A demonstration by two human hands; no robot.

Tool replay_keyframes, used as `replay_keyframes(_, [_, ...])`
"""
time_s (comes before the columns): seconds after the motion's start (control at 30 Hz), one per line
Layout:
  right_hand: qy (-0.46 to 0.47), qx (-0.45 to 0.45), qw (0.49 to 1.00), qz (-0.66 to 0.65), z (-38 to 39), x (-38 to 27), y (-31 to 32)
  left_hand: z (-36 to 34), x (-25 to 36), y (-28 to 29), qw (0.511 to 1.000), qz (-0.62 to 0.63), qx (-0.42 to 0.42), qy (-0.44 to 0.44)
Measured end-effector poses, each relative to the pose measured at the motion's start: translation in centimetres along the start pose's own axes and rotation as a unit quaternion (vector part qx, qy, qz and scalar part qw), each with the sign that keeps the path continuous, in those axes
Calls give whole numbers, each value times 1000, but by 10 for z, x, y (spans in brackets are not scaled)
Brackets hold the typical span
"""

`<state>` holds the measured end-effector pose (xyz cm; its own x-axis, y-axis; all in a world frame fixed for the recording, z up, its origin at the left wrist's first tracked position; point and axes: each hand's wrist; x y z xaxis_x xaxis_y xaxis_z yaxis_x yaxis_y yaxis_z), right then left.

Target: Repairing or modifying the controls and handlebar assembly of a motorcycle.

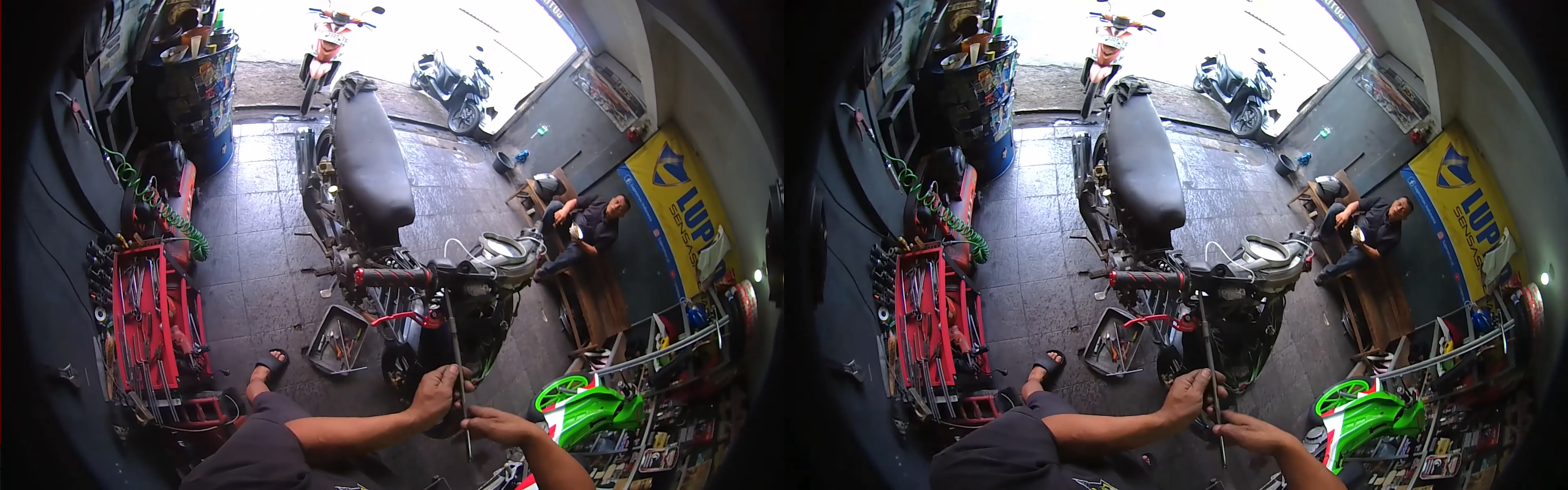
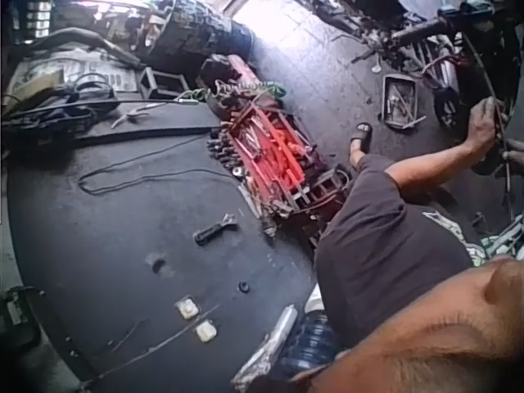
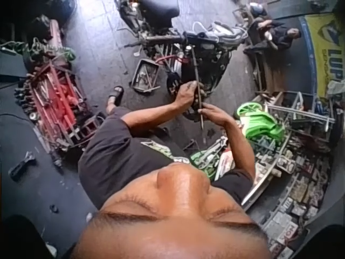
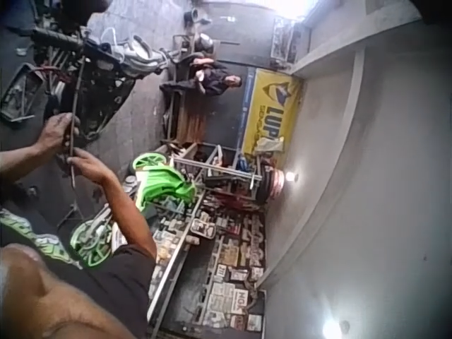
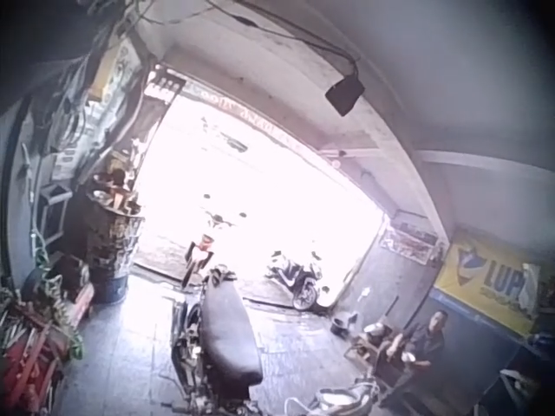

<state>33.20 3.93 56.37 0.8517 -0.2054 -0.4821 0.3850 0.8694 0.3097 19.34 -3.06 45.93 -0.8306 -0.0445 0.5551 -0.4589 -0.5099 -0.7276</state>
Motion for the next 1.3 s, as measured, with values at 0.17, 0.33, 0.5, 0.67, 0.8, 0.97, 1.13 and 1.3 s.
replay_keyframes(0.17, [19, -116, 991, -67, -13, -3, 5, -5, 12, -7, 998, -58, 23, -10])
replay_keyframes(0.33, [-3, 14, 975, 221, -19, -9, 4, -12, 20, -8, 993, -90, 78, 20])
replay_keyframes(0.5, [-10, -57, 997, -50, -17, -7, 6, -13, 11, -5, 999, 10, 35, 15])
replay_keyframes(0.67, [7, -36, 999, -30, -12, -20, 14, -14, 7, -5, 998, 55, 5, 12])
replay_keyframes(0.8, [4, 51, 989, 139, -13, -33, 8, -20, 10, -8, 998, -47, 40, -6])
replay_keyframes(0.97, [-5, 12, 995, 102, -19, -33, 2, -20, 12, -7, 999, 11, 33, 13])
replay_keyframes(1.13, [-2, -66, 993, -98, -19, -29, 12, -18, 15, -4, 996, 83, 6, 44])
replay_keyframes(1.3, [45, 28, 990, 130, -23, -27, 17, -25, 18, -11, 998, -10, 50, -30])
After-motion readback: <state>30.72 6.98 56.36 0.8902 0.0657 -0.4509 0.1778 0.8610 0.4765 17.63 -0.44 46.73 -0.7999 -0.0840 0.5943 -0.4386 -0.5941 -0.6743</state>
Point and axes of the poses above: each hand's wrist, its own z-axis away from the middle knuckle, its own y-axis out of the back of the hand, x = y × z, and after that the axes turned 13 degrees about x, right-handed
